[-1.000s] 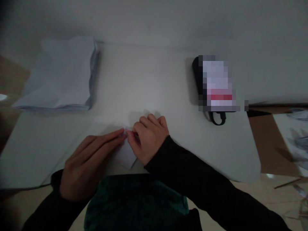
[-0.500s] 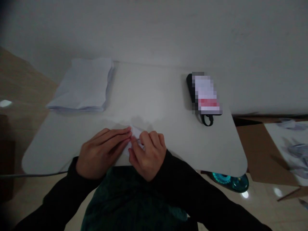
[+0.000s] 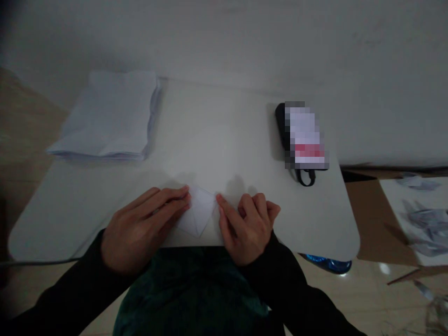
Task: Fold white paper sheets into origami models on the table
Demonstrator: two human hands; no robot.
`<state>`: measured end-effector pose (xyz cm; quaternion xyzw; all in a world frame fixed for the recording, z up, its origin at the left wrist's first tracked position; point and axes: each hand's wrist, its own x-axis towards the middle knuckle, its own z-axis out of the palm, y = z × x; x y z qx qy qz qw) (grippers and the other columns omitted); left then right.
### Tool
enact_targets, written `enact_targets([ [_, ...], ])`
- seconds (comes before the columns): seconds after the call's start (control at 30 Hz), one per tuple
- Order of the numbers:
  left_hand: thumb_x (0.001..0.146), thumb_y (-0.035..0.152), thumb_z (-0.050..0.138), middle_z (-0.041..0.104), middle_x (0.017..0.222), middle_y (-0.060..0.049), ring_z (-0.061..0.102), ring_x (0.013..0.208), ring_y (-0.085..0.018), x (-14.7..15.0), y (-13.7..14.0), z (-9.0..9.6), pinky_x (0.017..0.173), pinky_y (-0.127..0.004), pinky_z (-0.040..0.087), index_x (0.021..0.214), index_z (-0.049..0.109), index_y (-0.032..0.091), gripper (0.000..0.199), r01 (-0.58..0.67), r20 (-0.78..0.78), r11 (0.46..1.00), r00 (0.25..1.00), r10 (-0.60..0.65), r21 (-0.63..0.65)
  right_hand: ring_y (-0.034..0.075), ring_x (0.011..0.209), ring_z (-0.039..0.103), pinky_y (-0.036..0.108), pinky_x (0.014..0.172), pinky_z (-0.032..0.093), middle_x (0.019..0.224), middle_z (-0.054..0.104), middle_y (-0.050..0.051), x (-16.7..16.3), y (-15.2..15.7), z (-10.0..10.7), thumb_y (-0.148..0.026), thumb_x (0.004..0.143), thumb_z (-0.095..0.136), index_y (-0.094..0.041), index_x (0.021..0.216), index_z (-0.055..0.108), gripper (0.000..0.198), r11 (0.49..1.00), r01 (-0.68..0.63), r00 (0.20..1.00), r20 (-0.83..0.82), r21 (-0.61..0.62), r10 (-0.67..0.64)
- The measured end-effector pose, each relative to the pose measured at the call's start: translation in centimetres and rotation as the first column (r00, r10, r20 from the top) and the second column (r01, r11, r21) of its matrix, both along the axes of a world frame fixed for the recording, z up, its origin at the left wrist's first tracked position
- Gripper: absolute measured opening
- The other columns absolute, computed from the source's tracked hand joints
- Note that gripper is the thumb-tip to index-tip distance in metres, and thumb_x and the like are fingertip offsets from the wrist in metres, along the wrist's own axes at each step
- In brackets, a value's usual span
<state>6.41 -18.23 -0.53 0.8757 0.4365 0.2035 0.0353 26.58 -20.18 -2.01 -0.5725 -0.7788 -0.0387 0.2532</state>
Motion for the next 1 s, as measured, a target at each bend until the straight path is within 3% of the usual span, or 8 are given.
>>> enact_targets([
  [0.1, 0.086, 0.014, 0.049, 0.063, 0.109, -0.010, 0.059, 0.088, -0.017, -0.1, -0.2, -0.4, 0.080, -0.035, 0.053, 0.096, 0.063, 0.013, 0.017, -0.004, 0.004, 1.000, 1.000, 0.004, 0.020, 0.017, 0.069, 0.039, 0.035, 0.066, 0.027, 0.065, 0.046, 0.002, -0.1, -0.2, -0.1, -0.021, 0.078, 0.057, -0.026, 0.102, 0.068, 0.027, 0.999, 0.006, 0.999, 0.036, 0.041, -0.007],
  [0.2, 0.086, 0.013, 0.048, 0.063, 0.110, -0.010, 0.059, 0.088, -0.018, -0.1, -0.4, -0.7, 0.079, -0.035, 0.052, 0.097, 0.063, 0.012, 0.018, -0.005, -0.001, 0.999, 1.000, 0.005, 0.040, 0.020, 0.080, 0.047, 0.036, 0.069, 0.034, 0.088, 0.059, 0.007, -1.1, -0.7, 0.0, -0.019, 0.078, 0.057, -0.022, 0.106, 0.066, 0.030, 0.993, -0.026, 1.000, 0.005, 0.114, 0.025],
  [0.27, 0.087, 0.013, 0.047, 0.063, 0.112, -0.010, 0.058, 0.090, -0.019, -0.1, -0.6, -0.8, 0.079, -0.036, 0.051, 0.100, 0.062, 0.012, 0.020, -0.011, -0.012, 0.999, 1.000, 0.011, 0.044, 0.022, 0.093, 0.053, 0.038, 0.075, 0.037, 0.105, 0.062, 0.009, -2.0, -0.9, 0.0, -0.017, 0.079, 0.055, -0.018, 0.109, 0.063, 0.031, 0.979, -0.174, 0.984, -0.023, 0.103, 0.177],
  [0.37, 0.086, 0.015, 0.048, 0.061, 0.115, -0.009, 0.057, 0.090, -0.021, -0.3, -0.8, -0.9, 0.077, -0.037, 0.049, 0.103, 0.060, 0.013, 0.020, -0.035, -0.042, 0.999, 0.998, 0.036, 0.020, 0.021, 0.101, 0.057, 0.036, 0.080, 0.041, 0.110, 0.065, 0.010, -2.9, -0.9, -0.2, -0.015, 0.081, 0.052, -0.013, 0.111, 0.061, 0.032, 0.938, -0.344, 0.937, -0.046, 0.038, 0.346],
  [0.5, 0.087, 0.016, 0.049, 0.061, 0.117, -0.004, 0.056, 0.092, -0.021, -1.1, -0.7, -0.7, 0.074, -0.036, 0.045, 0.108, 0.059, 0.019, 0.024, 0.018, -0.021, 0.999, 1.000, -0.019, -0.047, 0.020, 0.100, 0.059, 0.036, 0.082, 0.044, 0.108, 0.067, 0.008, -3.0, -0.7, -0.5, -0.015, 0.080, 0.053, -0.015, 0.110, 0.062, 0.032, 0.944, -0.330, 0.939, -0.098, 0.003, 0.329],
  [0.63, 0.088, 0.014, 0.045, 0.064, 0.114, -0.004, 0.057, 0.092, -0.019, -2.1, -0.7, -0.5, 0.076, -0.035, 0.043, 0.104, 0.060, 0.019, 0.023, 0.088, 0.000, 0.996, 0.996, -0.088, -0.011, 0.019, 0.101, 0.059, 0.036, 0.084, 0.044, 0.108, 0.067, 0.006, -2.9, -0.8, -0.8, -0.014, 0.079, 0.054, -0.015, 0.112, 0.061, 0.033, 0.950, -0.309, 0.943, -0.114, 0.040, 0.312],
  [0.83, 0.084, 0.010, 0.044, 0.059, 0.123, -0.006, 0.056, 0.108, -0.018, -3.8, -2.0, -0.8, 0.096, -0.041, 0.037, 0.110, 0.058, 0.018, 0.030, 0.122, 0.020, 0.992, 0.992, -0.122, 0.013, 0.019, 0.102, 0.059, 0.036, 0.084, 0.044, 0.108, 0.067, 0.006, -2.9, -1.0, -1.2, -0.015, 0.079, 0.054, -0.015, 0.112, 0.060, 0.034, 0.948, -0.314, 0.943, -0.094, 0.056, 0.318],
  [1.0, 0.082, 0.009, 0.041, 0.057, 0.125, -0.009, 0.051, 0.118, -0.018, -5.6, -2.6, -0.8, 0.101, -0.040, 0.037, 0.113, 0.055, 0.016, 0.035, 0.203, 0.158, 0.978, 0.968, -0.193, -0.045, 0.021, 0.103, 0.058, 0.037, 0.087, 0.045, 0.109, 0.066, 0.007, -3.0, -0.9, -1.5, -0.017, 0.078, 0.052, -0.015, 0.109, 0.061, 0.033, 0.941, -0.327, 0.941, -0.067, 0.083, 0.332],
])
